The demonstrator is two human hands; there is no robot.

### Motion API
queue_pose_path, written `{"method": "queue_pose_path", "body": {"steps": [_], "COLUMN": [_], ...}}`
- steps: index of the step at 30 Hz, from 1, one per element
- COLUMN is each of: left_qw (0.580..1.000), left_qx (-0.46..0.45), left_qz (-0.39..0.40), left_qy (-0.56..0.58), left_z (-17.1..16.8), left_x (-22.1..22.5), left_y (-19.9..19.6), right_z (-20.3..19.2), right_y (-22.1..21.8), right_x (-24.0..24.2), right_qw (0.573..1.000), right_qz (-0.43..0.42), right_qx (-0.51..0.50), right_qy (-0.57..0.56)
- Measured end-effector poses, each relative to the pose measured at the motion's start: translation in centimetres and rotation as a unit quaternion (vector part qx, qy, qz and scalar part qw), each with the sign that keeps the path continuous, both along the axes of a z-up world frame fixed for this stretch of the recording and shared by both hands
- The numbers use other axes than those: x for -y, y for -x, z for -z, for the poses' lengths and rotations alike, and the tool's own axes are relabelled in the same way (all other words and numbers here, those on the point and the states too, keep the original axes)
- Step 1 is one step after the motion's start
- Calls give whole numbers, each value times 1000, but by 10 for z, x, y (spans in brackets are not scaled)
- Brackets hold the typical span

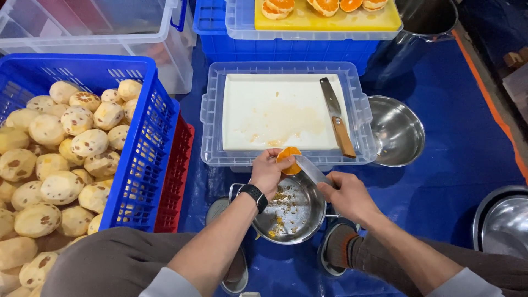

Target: Removing seeds from orange slices using a knife and placing the cleaned slices into a metal bowl.

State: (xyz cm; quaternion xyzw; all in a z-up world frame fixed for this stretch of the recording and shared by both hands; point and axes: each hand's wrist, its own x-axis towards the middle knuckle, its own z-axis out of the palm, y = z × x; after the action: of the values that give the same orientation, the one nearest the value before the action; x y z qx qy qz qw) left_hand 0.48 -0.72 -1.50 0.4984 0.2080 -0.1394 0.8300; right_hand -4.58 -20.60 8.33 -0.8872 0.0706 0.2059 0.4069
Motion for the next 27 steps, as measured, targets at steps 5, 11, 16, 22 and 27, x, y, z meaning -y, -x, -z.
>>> {"method": "queue_pose_path", "body": {"steps": [5, 11, 16, 22, 27], "left_qw": [1000, 999, 998, 984, 900], "left_qx": [17, 17, -27, 35, 99], "left_qz": [-17, -2, 8, 39, 208], "left_qy": [2, 40, 53, -169, -369], "left_z": [3, -21, -27, -19, -71], "left_x": [7, 2, -10, -32, -35], "left_y": [1, 7, 1, -18, -14], "right_z": [-6, -1, 8, 33, 92], "right_y": [11, 12, 7, 31, 33], "right_x": [-11, -6, 2, 8, 12], "right_qw": [981, 941, 916, 982, 882], "right_qz": [80, 108, 144, -79, -288], "right_qx": [-80, -125, -98, 100, 11], "right_qy": [-158, -297, -362, 142, 372]}}
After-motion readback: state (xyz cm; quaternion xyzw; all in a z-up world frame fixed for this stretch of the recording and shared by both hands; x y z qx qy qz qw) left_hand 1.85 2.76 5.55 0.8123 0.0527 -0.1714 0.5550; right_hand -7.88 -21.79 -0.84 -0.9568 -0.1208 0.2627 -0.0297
